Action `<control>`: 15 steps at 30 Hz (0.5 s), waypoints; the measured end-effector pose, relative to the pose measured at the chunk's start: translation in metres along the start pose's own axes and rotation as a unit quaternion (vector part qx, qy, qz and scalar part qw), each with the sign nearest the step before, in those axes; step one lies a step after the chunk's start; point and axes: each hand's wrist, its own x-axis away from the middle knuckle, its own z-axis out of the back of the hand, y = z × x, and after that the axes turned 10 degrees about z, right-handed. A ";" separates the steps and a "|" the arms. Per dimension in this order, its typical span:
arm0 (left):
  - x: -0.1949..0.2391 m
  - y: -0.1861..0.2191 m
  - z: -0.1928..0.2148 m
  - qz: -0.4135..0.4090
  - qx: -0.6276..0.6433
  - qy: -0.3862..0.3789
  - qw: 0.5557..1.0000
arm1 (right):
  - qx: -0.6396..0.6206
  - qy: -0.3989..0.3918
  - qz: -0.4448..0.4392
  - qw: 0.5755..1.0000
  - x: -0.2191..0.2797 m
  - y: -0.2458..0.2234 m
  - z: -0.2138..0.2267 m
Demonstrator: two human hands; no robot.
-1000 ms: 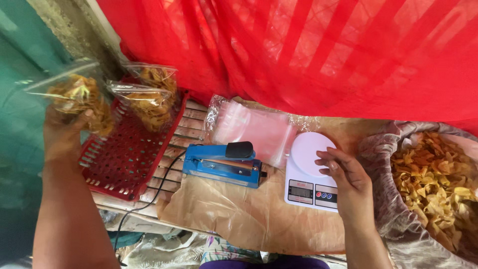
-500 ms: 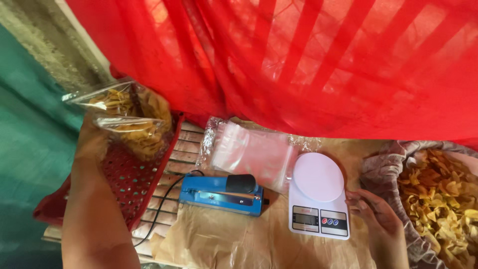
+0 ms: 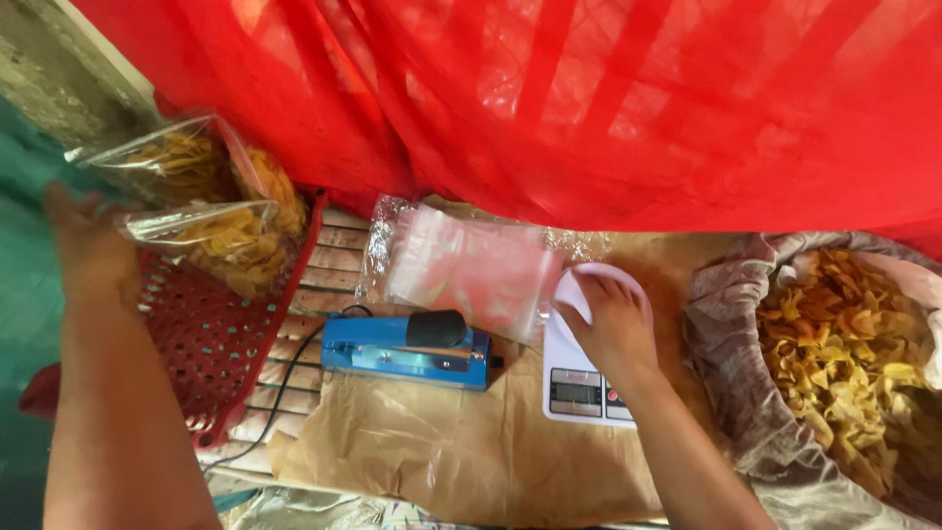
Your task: The person weighs dried snacks in a clear plastic bag on a digital scale, then seals the bag using a handheld heat sealer. They repeat the process by placing another bag on the scale and adding snacks from a large bowl.
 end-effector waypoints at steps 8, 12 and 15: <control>0.117 0.171 -0.019 -0.049 0.299 0.140 0.942 | 0.021 -0.168 -0.158 0.973 -0.081 0.028 -0.066; 0.258 0.241 -0.095 -0.181 0.264 0.096 0.942 | -0.061 -0.090 -0.169 0.980 -0.070 0.041 -0.079; 0.348 0.258 -0.159 -0.265 0.043 0.018 0.963 | -0.095 -0.004 -0.149 0.984 -0.062 0.040 -0.077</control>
